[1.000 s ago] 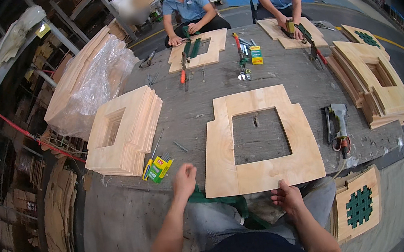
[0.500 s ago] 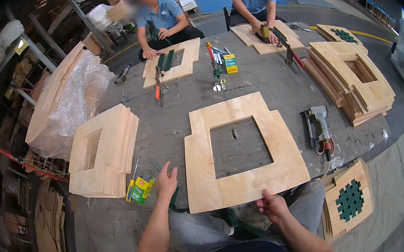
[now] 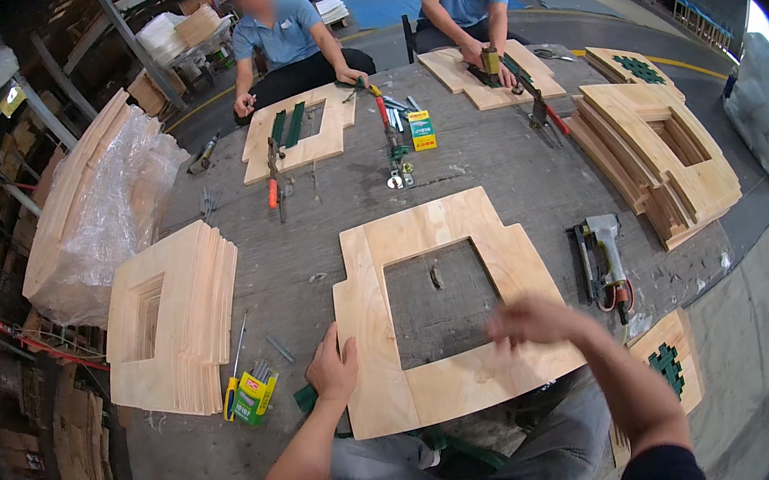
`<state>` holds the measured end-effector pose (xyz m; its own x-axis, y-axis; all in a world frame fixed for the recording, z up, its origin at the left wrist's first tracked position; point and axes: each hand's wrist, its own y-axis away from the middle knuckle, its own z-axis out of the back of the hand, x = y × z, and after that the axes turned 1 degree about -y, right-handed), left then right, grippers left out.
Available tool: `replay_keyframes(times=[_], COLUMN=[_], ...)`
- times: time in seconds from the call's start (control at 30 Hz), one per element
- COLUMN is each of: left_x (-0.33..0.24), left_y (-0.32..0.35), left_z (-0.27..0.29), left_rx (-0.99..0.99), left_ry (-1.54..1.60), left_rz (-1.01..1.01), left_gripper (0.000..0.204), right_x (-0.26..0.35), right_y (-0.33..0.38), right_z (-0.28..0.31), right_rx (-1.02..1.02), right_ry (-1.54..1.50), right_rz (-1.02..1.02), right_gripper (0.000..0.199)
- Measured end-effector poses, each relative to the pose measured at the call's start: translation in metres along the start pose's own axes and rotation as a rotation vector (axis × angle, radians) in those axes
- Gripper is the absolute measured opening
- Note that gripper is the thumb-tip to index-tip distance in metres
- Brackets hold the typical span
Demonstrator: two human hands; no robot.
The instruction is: The person assembles a green woven pattern onto a square wooden frame using a pneumatic nail gun. They position green strips in a grid, staple them to the wood, and then stack the completed unit with others.
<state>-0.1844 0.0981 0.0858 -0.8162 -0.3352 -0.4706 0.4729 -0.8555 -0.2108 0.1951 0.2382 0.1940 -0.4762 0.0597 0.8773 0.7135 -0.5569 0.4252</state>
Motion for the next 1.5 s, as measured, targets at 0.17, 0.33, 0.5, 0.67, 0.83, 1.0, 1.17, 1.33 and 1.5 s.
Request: replay_keyframes(times=[0.17, 0.33, 0.5, 0.67, 0.83, 1.0, 1.17, 1.33, 1.5], left_x=[-0.001, 0.002, 0.007, 0.003, 0.004, 0.011, 0.010, 0.011, 0.008], left_y=[-0.004, -0.010, -0.006, -0.013, -0.013, -0.015, -0.012, -0.018, -0.013], left_z=[-0.002, -0.011, -0.004, -0.004, -0.007, -0.011, -0.008, -0.011, -0.008], left_rx=[0.039, 0.041, 0.032, 0.073, 0.091, 0.132, 0.098, 0.096, 0.025], left_ry=[-0.064, -0.020, 0.021, -0.015, -0.041, -0.042, -0.003, -0.007, 0.025], left_rz=[-0.030, -0.038, -0.010, -0.037, -0.042, -0.076, -0.070, -0.087, -0.092], left_gripper=[0.043, 0.041, 0.041, 0.042, 0.043, 0.044, 0.045, 0.045, 0.044], right_x=[0.109, 0.164, 0.176, 0.163, 0.159, 0.118, 0.107, 0.105, 0.129], right_y=[-0.188, -0.352, -0.445, -0.480, -0.495, -0.510, -0.529, -0.513, -0.491], right_z=[0.109, 0.183, 0.197, 0.213, 0.206, 0.199, 0.178, 0.177, 0.173], right_rx=[-0.733, -0.733, -0.646, -0.730, -0.805, -0.655, -0.768, -0.734, -0.598], right_ry=[0.616, 0.594, 0.488, 0.593, 0.733, 0.976, 1.165, 1.160, 1.112], right_rz=[0.377, 0.566, 0.461, 0.341, 0.347, 0.113, 0.056, 0.006, -0.096], right_gripper=[0.037, 0.066, 0.074, 0.080, 0.084, 0.080, 0.081, 0.080, 0.083])
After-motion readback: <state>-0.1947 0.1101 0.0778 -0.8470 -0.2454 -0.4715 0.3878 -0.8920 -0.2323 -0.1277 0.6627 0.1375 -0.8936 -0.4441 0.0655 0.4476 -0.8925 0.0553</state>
